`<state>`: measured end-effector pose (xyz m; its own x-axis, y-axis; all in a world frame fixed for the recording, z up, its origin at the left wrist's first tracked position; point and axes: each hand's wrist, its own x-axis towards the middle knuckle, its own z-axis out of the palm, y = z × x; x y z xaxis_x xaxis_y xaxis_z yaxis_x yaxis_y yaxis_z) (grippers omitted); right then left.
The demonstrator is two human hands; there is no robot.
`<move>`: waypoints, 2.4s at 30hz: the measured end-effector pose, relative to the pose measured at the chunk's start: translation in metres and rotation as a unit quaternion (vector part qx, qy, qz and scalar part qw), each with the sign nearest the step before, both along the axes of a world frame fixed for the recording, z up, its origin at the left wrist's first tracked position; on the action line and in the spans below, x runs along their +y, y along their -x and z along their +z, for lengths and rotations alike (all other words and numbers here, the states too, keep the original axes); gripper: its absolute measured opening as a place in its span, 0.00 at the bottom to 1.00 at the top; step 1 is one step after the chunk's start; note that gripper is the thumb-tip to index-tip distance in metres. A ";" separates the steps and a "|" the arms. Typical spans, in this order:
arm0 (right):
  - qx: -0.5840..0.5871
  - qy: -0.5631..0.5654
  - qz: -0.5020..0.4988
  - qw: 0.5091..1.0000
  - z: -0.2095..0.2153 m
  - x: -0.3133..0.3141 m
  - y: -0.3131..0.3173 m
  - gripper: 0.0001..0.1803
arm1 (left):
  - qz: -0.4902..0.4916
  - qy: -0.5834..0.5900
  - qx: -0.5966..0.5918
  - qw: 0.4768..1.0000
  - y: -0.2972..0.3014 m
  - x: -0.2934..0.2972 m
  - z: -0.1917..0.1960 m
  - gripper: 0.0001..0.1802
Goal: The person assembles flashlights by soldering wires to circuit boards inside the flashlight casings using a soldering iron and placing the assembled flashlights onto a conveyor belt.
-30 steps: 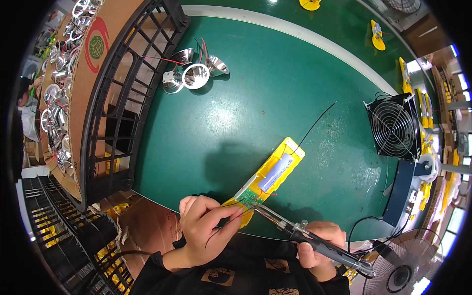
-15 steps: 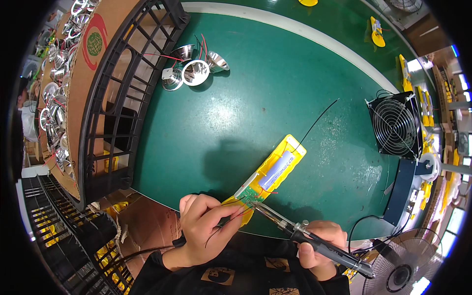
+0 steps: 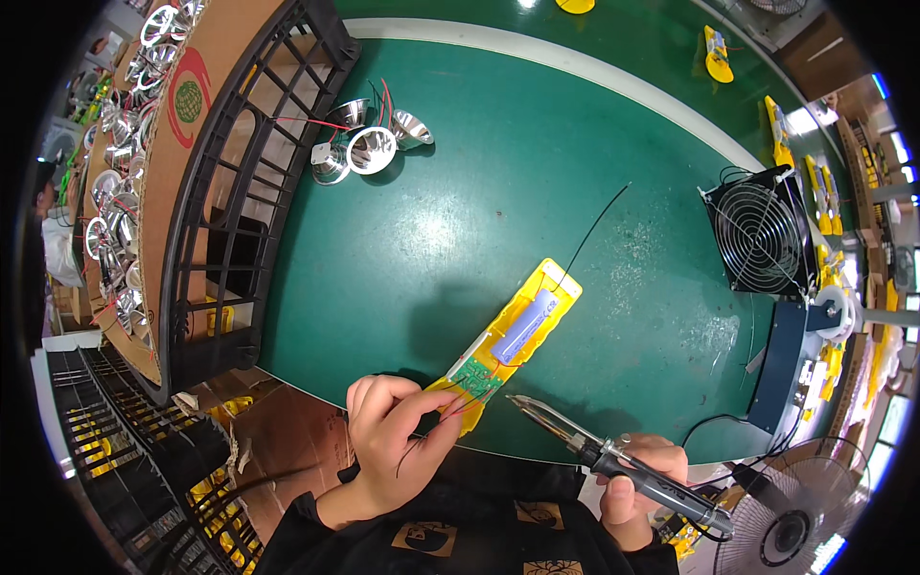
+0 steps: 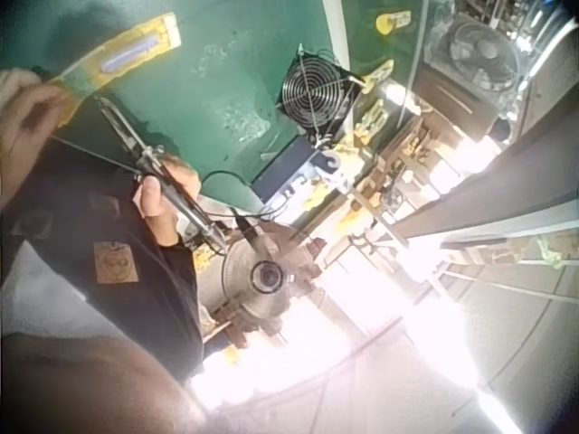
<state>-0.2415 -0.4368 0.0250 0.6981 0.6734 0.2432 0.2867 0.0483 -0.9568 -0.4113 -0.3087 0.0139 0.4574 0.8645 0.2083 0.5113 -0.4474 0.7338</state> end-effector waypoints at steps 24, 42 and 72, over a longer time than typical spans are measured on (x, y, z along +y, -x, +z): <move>0.061 -0.092 -0.056 0.992 -0.006 -0.040 -0.025 0.17 | -0.116 0.020 0.103 0.988 -0.011 0.005 0.024 0.34; 0.168 0.002 -0.128 0.977 -0.015 -0.046 -0.066 0.13 | 0.171 -0.067 0.137 0.973 -0.285 0.338 -0.005 0.23; 0.106 -0.139 -0.235 0.956 0.002 -0.073 -0.020 0.10 | -0.008 0.041 0.073 0.996 -0.031 0.011 0.019 0.09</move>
<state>-0.2211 -0.5099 0.0273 0.9611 0.2038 0.1864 0.1400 0.2223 -0.9649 -0.3807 -0.2980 0.0325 0.4914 0.8683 0.0674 0.6087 -0.3977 0.6865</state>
